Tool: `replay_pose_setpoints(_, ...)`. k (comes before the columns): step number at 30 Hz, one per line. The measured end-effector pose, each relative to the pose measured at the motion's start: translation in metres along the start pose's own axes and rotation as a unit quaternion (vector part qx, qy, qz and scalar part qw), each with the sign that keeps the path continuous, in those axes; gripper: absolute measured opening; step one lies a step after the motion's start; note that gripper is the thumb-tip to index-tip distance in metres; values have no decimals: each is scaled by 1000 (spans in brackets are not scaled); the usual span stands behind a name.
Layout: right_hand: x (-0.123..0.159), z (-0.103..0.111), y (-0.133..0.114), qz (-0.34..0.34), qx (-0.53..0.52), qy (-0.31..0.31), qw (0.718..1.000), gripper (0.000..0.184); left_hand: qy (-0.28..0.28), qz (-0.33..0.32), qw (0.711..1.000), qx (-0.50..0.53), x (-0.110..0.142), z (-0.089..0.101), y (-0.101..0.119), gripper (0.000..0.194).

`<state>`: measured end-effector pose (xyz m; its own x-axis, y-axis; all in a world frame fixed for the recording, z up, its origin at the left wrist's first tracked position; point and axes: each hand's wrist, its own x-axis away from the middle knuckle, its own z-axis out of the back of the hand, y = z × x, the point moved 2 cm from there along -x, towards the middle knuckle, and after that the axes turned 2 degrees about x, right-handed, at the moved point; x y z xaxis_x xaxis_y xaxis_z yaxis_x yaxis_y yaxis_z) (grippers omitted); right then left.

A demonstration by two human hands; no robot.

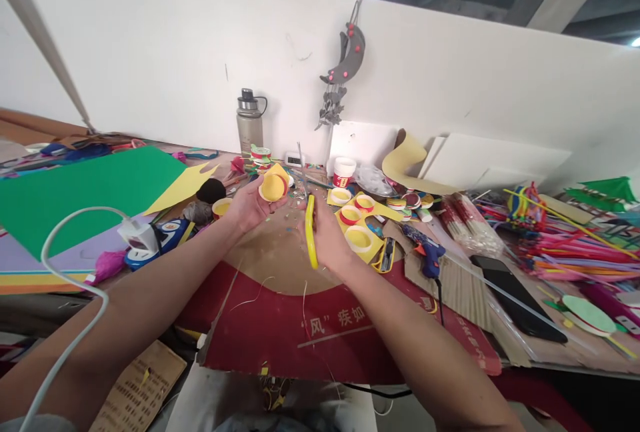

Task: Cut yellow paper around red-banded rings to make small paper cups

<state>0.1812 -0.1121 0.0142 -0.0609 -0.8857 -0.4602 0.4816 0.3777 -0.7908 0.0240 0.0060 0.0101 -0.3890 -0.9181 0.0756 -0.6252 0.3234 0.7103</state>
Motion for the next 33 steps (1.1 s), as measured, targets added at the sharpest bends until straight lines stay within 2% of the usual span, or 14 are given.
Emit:
replay_pose_setpoints(2,4,0,5,-26,-3,15,1000,34,2,-6,1000,9,3,-3,1,29)
replay_pose_setpoints(6,8,-1,16,-43,23,16,999,37,-9,-24,1000,15,8,-10,-5,35)
replay_pose_setpoints(10,8,-2,23,-43,30,15,999,36,-18,-38,999,20,15,-17,-13,38)
replay_pose_setpoints(16,7,-3,19,-28,51,9,998,42,-15,-58,997,44,23,-25,-18,45)
replay_pose_setpoints(22,6,-3,16,-13,58,8,998,37,-35,-41,997,53,24,-25,-25,39)
replay_pose_setpoints(33,5,-4,18,-16,45,7,999,36,-12,-26,998,54,26,-27,-27,36)
